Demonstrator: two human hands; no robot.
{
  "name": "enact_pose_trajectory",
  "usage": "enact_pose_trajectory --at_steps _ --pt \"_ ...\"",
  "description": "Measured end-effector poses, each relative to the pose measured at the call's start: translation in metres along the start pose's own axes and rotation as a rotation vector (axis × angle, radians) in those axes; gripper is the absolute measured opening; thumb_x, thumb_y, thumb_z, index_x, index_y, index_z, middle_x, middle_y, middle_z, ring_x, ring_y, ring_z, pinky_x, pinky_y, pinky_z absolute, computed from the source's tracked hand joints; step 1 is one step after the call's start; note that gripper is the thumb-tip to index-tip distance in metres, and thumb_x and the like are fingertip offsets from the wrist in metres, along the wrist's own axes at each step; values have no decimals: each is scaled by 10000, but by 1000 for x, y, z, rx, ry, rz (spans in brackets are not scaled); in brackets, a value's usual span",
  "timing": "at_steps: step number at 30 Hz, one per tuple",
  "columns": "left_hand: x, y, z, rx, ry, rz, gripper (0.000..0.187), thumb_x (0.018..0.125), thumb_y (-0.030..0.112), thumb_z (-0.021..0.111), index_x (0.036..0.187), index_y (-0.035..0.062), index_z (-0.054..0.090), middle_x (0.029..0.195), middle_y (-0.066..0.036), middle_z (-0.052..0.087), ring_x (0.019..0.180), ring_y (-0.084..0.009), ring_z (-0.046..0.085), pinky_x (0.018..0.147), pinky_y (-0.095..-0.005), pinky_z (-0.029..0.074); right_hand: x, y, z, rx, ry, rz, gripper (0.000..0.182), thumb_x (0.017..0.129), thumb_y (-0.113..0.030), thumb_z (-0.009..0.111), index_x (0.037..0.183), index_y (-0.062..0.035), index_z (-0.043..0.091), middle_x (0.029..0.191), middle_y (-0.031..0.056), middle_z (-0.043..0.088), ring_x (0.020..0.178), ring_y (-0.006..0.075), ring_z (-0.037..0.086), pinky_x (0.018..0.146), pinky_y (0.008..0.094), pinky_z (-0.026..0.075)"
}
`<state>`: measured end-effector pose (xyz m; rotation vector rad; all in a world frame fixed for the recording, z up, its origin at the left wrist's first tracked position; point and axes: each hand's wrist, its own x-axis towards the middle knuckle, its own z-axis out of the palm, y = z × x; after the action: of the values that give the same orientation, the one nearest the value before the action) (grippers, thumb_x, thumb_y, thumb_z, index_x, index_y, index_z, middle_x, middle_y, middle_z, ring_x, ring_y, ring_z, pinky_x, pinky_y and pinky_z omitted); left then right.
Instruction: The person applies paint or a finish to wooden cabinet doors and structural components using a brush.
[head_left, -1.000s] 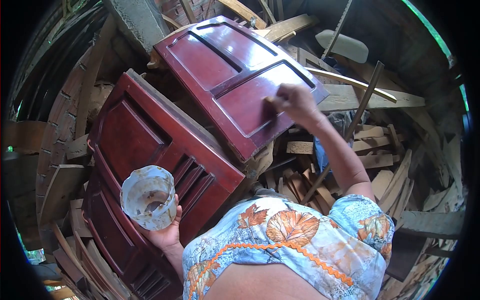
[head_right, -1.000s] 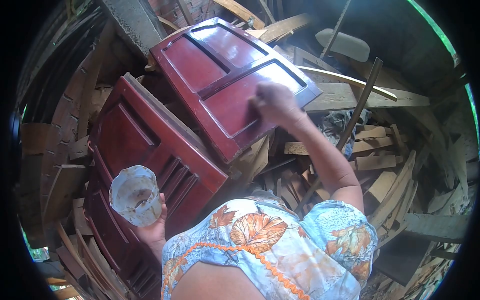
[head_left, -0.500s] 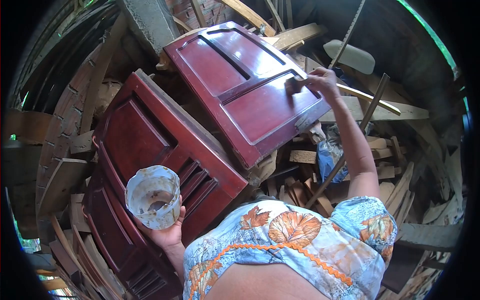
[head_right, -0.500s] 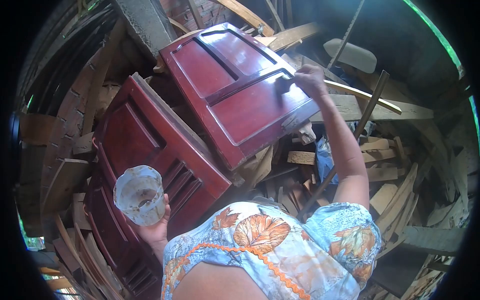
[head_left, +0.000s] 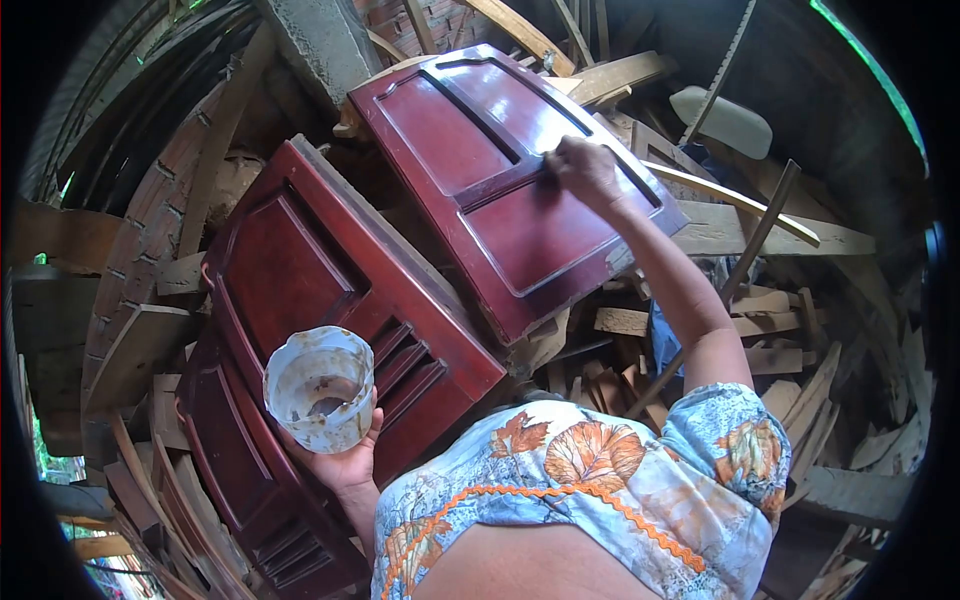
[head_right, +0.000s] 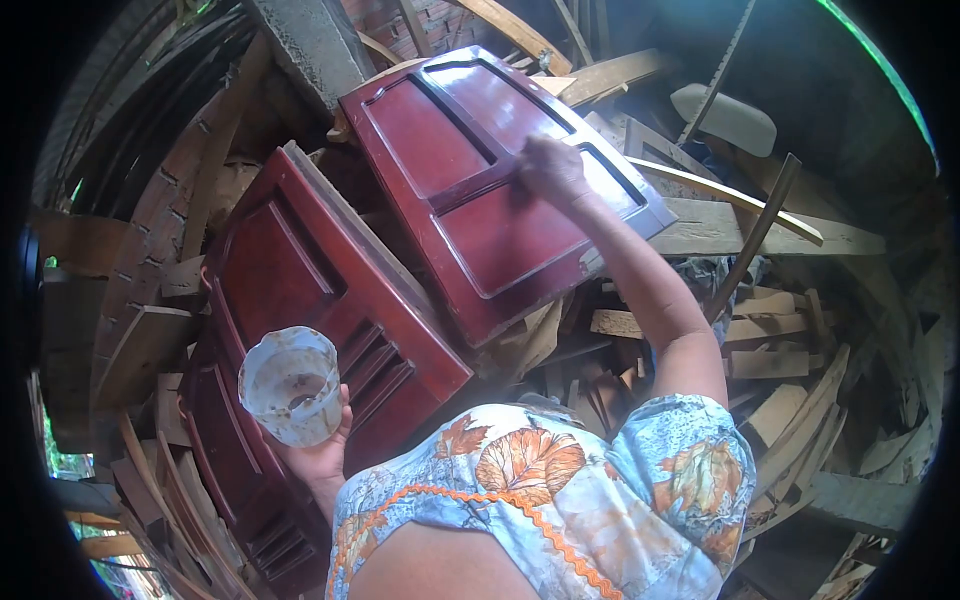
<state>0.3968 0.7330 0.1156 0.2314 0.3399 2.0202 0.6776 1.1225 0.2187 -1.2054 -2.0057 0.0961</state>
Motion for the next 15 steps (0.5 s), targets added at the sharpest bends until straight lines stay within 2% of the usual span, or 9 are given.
enact_pose_trajectory --at_steps 2,3,4,6,7,9,12,14,15 --pt "0 0 0 -7 0 -8 854 767 656 589 1407 146 346 1381 -234 383 1179 -569 406 795 -658 487 -14 -40 4 133 -103 -72 227 851 -306 619 842 -80 640 826 154 666 790 342 654 724 439 502" --pt "-1 1 1 -12 1 -17 853 770 656 584 1411 147 342 1382 -235 384 1183 -570 402 798 -661 484 -20 -57 7 246 -191 -44 204 834 -286 669 839 -84 645 809 129 670 756 271 665 702 392 511" --pt "-1 1 0 -12 2 -19 853 770 656 584 1411 147 342 1382 -235 384 1183 -570 402 798 -661 484 -27 -71 8 495 -268 -32 167 827 -224 693 871 -67 656 791 91 672 737 180 664 668 340 516" --pt "0 2 -2 -28 32 -37 845 782 658 565 1416 147 339 1388 -247 377 1180 -572 404 800 -665 480 -32 -90 19 876 -340 -90 151 831 -139 681 894 -5 650 785 71 664 747 129 654 663 291 531" --pt "0 3 0 -26 28 -37 845 782 658 565 1416 147 339 1388 -247 377 1180 -572 404 800 -665 480 -32 -96 19 877 -336 -91 151 831 -139 681 894 -5 650 785 71 664 747 129 654 663 291 531" --pt "0 1 4 6 77 -31 845 758 641 607 1411 180 334 1373 -205 403 1142 -546 466 761 -651 516 -31 -104 13 1211 -397 -29 164 837 -101 664 881 53 633 785 79 655 740 135 654 648 274 551" --pt "2 1 2 2 56 -46 841 760 642 606 1411 184 334 1379 -204 398 1155 -539 460 766 -653 513 -15 -71 30 1222 -326 103 153 833 -78 660 863 68 627 789 102 656 717 153 661 636 275 568" --pt "2 1 4 4 50 -47 839 761 642 606 1412 187 335 1382 -203 395 1160 -540 455 772 -658 508 5 -31 23 1087 -234 294 170 793 -102 698 868 41 644 784 113 659 661 188 669 596 285 570" --pt "0 2 4 6 43 -47 837 761 643 606 1413 191 336 1385 -202 392 1166 -541 449 777 -662 502 11 -12 13 1091 -177 306 185 773 -118 716 869 26 650 768 117 660 631 187 665 572 277 562"
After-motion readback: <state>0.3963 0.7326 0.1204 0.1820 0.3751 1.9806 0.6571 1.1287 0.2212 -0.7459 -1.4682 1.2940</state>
